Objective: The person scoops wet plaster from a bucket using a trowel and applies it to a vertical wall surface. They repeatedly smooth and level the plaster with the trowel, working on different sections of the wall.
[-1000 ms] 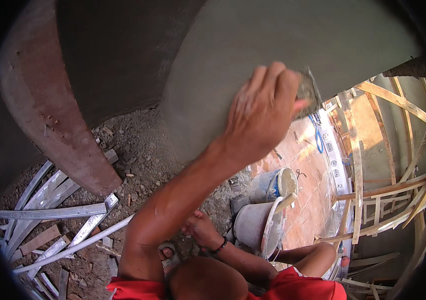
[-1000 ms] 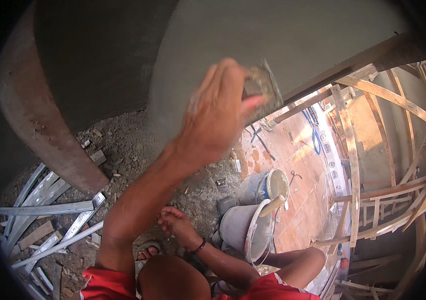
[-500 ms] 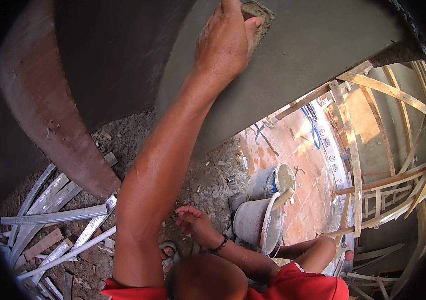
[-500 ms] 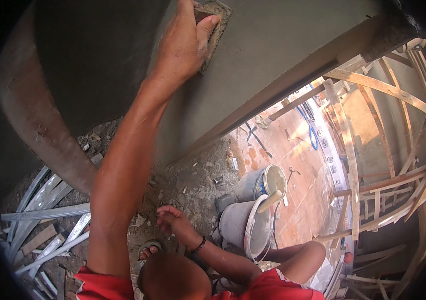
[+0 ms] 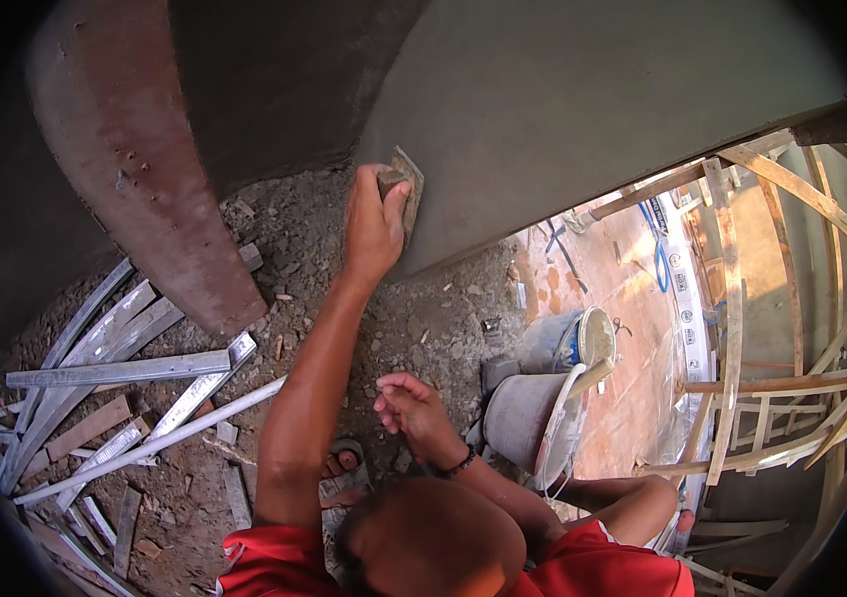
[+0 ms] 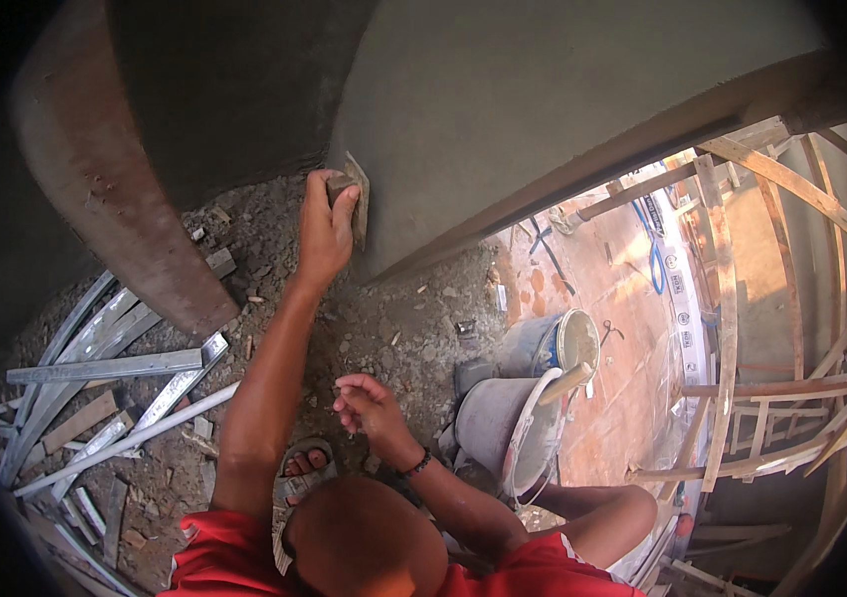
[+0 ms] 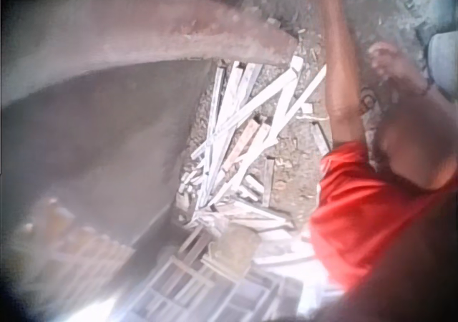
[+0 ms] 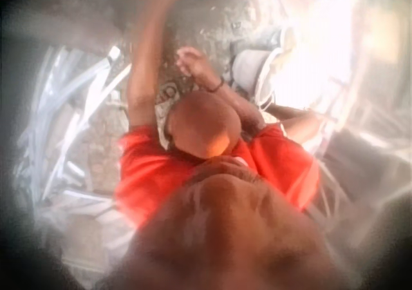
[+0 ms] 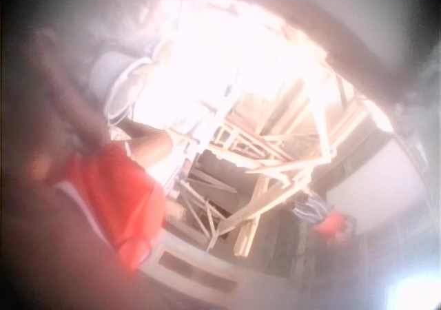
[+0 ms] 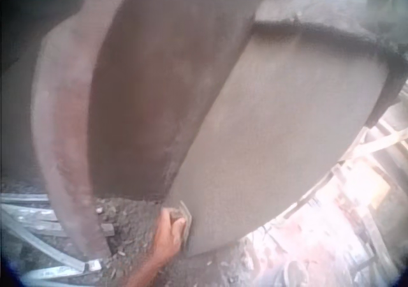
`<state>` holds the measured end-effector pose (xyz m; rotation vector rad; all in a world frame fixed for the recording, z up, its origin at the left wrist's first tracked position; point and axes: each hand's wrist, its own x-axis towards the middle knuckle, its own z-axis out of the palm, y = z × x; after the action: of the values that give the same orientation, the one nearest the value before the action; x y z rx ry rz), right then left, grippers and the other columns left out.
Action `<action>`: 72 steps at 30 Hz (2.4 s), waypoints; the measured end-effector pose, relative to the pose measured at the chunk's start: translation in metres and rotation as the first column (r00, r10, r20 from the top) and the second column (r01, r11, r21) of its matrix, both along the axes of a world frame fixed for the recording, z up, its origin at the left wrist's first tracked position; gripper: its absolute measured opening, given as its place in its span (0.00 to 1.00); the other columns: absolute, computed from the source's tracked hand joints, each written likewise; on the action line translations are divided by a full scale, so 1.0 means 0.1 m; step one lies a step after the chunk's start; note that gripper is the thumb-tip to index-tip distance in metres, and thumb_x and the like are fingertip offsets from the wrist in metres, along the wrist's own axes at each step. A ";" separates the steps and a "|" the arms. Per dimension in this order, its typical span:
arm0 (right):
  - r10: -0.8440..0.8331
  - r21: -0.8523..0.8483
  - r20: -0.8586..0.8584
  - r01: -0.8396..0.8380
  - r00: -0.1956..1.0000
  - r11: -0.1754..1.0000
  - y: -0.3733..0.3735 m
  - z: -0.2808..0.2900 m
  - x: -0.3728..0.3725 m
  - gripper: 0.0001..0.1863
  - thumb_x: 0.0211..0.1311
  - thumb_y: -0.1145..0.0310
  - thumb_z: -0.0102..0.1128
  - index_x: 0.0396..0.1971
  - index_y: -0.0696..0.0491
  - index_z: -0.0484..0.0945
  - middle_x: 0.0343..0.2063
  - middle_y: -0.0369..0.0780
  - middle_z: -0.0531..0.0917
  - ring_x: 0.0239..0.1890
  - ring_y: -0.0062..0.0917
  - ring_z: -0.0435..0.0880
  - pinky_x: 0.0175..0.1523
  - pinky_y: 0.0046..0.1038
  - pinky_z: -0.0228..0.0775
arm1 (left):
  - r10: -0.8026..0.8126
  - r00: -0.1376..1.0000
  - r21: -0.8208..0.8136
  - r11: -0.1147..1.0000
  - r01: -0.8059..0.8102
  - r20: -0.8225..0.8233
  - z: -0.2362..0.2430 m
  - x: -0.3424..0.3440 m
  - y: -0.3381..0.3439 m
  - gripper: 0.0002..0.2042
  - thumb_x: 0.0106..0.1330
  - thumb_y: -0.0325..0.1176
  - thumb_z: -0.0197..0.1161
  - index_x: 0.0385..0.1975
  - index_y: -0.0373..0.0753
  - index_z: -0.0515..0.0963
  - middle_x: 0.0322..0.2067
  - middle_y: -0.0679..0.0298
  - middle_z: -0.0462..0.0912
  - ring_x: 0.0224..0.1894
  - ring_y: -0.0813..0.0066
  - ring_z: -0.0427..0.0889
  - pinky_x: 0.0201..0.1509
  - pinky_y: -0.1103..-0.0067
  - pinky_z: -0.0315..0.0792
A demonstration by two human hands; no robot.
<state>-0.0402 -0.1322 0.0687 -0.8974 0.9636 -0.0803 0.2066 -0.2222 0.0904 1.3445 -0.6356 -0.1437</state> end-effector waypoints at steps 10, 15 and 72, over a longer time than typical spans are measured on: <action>-0.066 -0.067 -0.030 0.064 0.997 0.996 -0.15 -0.08 -0.12 0.09 0.71 0.68 0.53 0.46 0.53 0.76 0.29 0.35 0.81 0.26 0.16 0.76 0.29 0.19 0.68 | -0.003 0.987 0.091 0.996 -0.012 0.159 -0.11 -0.15 -0.36 0.16 0.69 0.34 0.60 0.48 0.30 0.66 0.39 0.43 0.77 0.43 0.42 0.77 0.48 0.61 0.70; -0.026 -0.075 0.031 0.028 0.999 0.997 -0.09 -0.03 -0.04 0.09 0.71 0.68 0.54 0.46 0.54 0.77 0.29 0.34 0.81 0.26 0.15 0.76 0.29 0.18 0.68 | -0.027 0.994 0.083 0.996 0.018 0.103 0.14 0.02 -0.11 0.15 0.70 0.33 0.60 0.47 0.30 0.67 0.39 0.42 0.77 0.43 0.41 0.77 0.48 0.60 0.70; -0.523 -0.666 0.541 0.715 0.658 0.211 -1.33 0.15 0.67 0.14 0.65 0.71 0.65 0.47 0.59 0.75 0.40 0.37 0.82 0.39 0.15 0.80 0.44 0.19 0.72 | -0.230 0.578 0.059 0.897 0.437 -0.783 -0.71 -1.60 1.83 0.19 0.72 0.30 0.58 0.60 0.30 0.67 0.39 0.66 0.79 0.43 0.79 0.77 0.51 0.80 0.71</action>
<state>0.0273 -0.2653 0.0837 -1.2939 1.0343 -1.5007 0.0468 -0.0393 0.0194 1.2279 -0.1242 -1.0965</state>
